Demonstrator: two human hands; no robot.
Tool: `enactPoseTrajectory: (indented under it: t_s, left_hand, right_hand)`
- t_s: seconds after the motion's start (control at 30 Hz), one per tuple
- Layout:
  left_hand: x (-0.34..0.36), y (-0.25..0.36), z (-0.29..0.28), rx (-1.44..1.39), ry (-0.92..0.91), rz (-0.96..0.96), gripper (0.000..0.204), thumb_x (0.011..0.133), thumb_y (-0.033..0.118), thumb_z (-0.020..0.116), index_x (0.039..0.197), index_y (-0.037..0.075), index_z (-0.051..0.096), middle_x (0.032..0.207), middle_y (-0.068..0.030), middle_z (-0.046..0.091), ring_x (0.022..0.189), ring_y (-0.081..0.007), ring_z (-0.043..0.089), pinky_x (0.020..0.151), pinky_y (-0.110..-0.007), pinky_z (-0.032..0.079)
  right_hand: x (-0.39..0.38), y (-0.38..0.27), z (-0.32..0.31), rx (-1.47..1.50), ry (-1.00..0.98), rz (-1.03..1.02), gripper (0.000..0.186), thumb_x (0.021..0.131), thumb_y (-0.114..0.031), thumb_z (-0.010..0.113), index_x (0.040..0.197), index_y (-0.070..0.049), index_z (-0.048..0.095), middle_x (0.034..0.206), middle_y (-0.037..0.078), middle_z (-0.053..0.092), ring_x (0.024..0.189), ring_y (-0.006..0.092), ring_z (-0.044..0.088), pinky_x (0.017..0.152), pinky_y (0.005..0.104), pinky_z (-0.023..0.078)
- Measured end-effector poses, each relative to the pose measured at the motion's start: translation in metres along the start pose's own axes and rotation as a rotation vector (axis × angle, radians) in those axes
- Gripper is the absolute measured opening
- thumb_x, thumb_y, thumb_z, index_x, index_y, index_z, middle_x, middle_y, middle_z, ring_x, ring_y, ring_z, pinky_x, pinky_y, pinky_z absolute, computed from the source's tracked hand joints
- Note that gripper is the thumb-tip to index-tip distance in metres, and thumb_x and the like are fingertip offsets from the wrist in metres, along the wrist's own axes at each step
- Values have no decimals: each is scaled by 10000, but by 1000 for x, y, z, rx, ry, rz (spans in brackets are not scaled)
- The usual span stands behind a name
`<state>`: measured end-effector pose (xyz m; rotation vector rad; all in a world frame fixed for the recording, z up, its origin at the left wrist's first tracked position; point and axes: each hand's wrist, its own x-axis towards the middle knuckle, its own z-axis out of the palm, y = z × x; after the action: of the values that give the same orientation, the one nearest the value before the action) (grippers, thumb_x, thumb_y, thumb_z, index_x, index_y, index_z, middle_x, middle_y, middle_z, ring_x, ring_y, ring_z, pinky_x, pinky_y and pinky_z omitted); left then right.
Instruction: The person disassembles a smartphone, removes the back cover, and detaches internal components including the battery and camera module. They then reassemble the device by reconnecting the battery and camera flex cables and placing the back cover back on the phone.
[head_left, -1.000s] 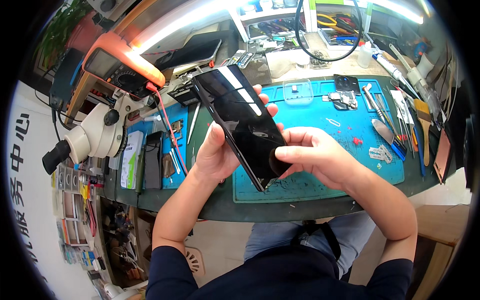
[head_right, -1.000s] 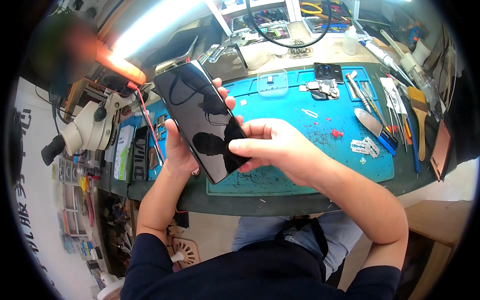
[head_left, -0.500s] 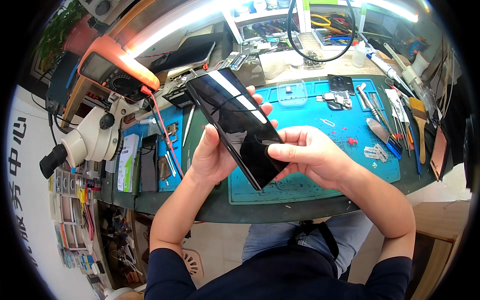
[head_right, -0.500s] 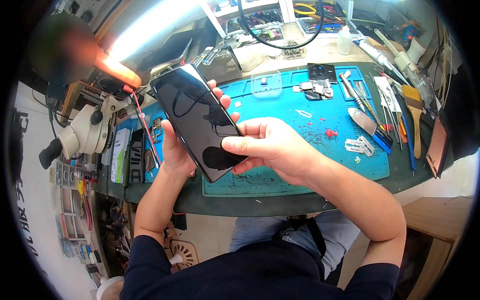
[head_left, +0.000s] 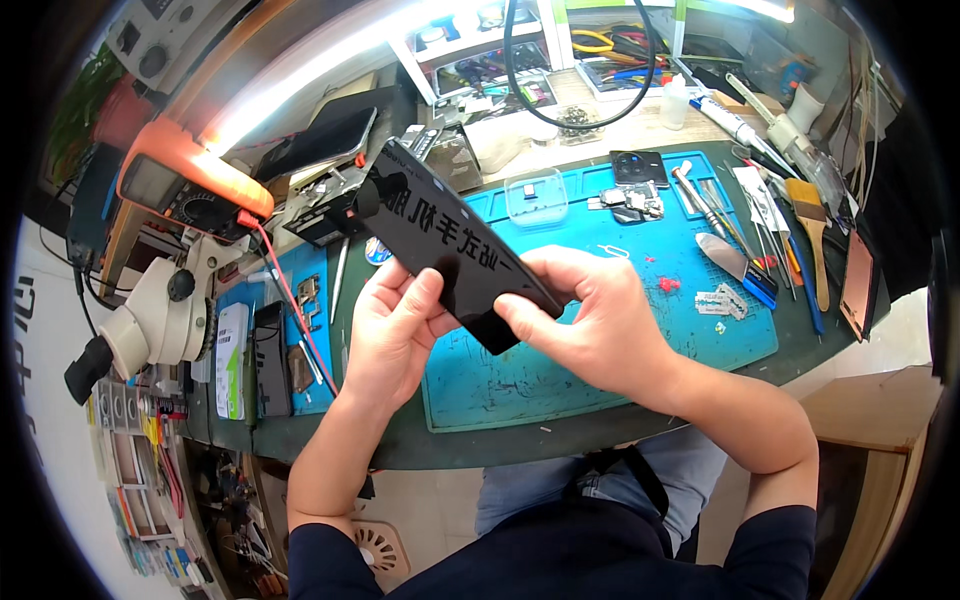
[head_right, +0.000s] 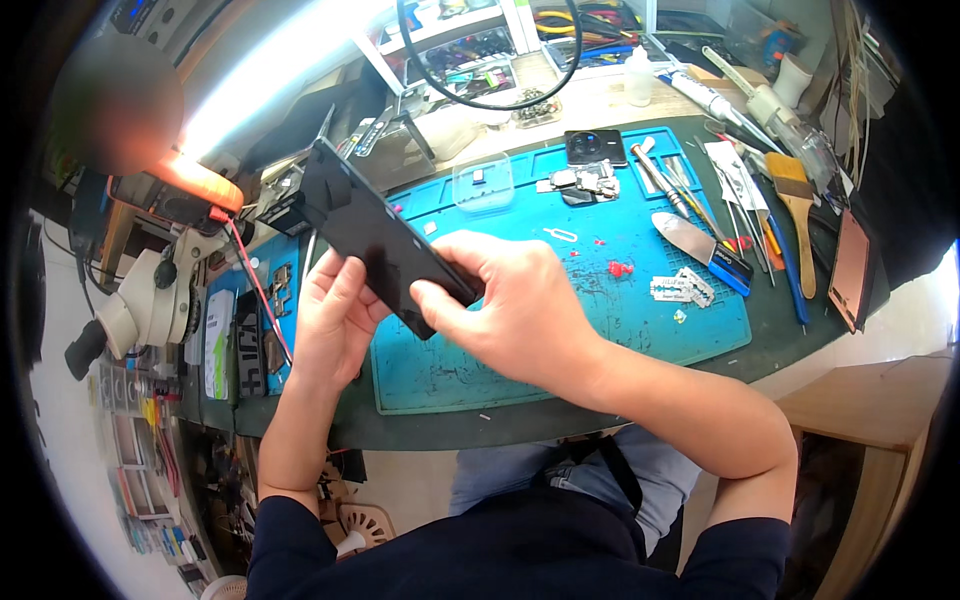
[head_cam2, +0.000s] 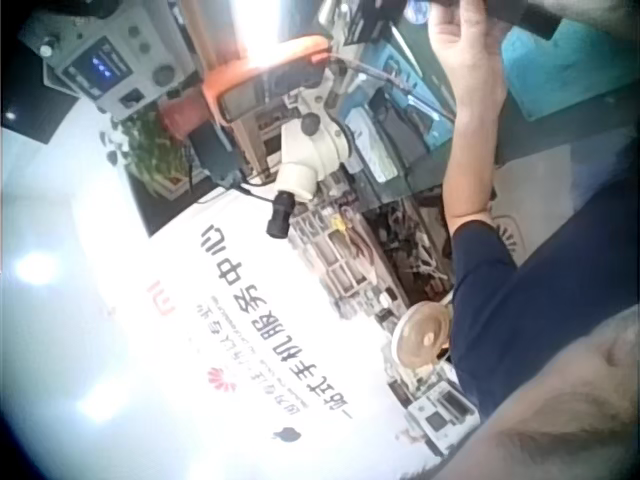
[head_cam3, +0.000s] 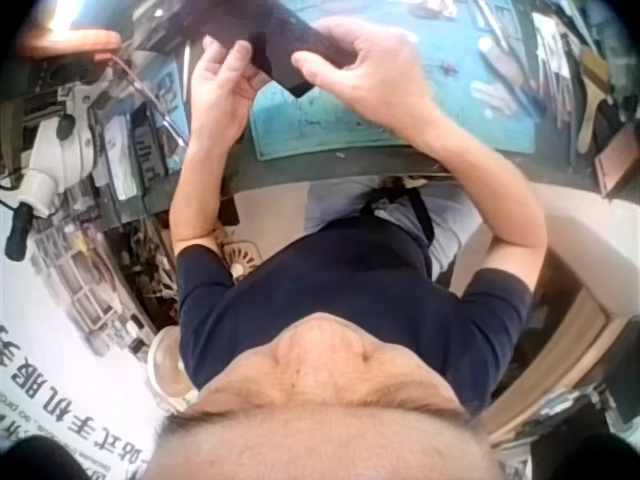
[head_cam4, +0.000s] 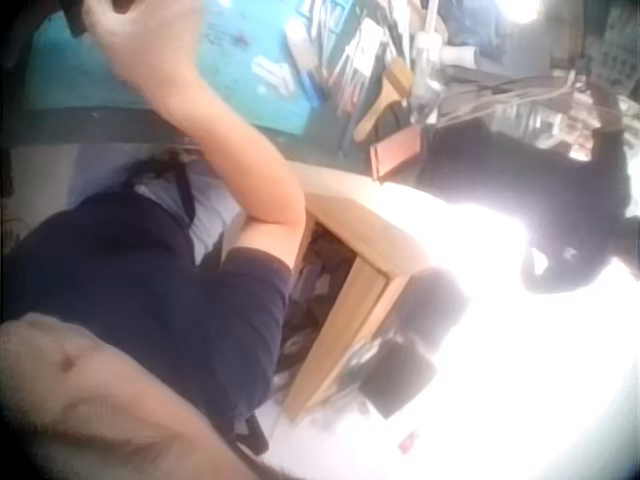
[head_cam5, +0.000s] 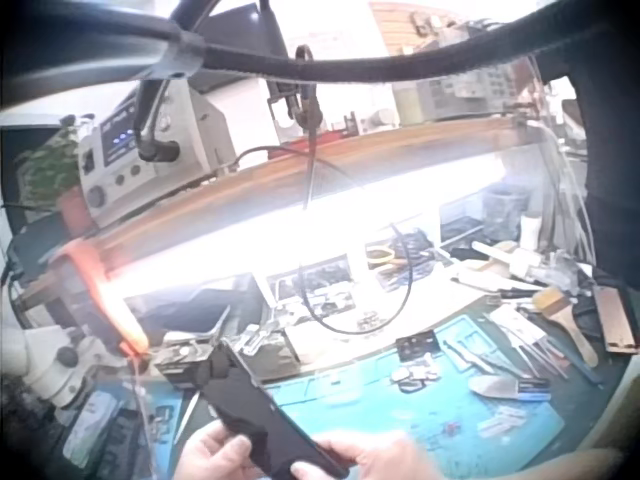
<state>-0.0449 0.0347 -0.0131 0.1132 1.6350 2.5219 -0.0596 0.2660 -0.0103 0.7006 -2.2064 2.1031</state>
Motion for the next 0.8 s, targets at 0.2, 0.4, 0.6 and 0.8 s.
enactPoseTrajectory:
  t_s: [0.2, 0.4, 0.6, 0.8]
  left_hand:
    - [-4, -3, 1, -24, 38, 16, 331, 1077, 100, 662, 1374, -22, 579, 1295, -160, 724, 1150, -252, 748, 962, -422, 657]
    - [-4, -3, -6, -51, -21, 21, 337, 1077, 92, 658, 1386, -20, 582, 1308, -166, 721, 1154, -253, 749, 956, -414, 661]
    - [-4, 0, 5, 12, 41, 45, 341, 1073, 90, 666, 1379, -38, 589, 1290, -167, 732, 1101, -226, 763, 882, -357, 672]
    - [-5, 5, 13, 189, 157, 68, 322, 1056, 93, 698, 1337, -45, 622, 1210, -153, 763, 1038, -191, 771, 849, -336, 671]
  right_hand:
    - [-3, -7, -3, 3, -76, 105, 273, 941, -94, 806, 1167, 53, 764, 922, 34, 768, 783, 62, 640, 712, 256, 548]
    - [-4, -3, 2, 3, -18, 4, 178, 942, -145, 775, 1028, 10, 757, 776, 81, 728, 651, 116, 640, 626, 297, 526]
    - [-3, -2, 5, 26, 25, -31, 168, 954, -166, 759, 956, 2, 752, 721, 91, 715, 610, 115, 633, 585, 317, 506]
    - [6, 8, -2, 401, -176, 326, 294, 998, -166, 756, 1161, 79, 741, 916, 62, 780, 807, 53, 666, 716, 261, 555]
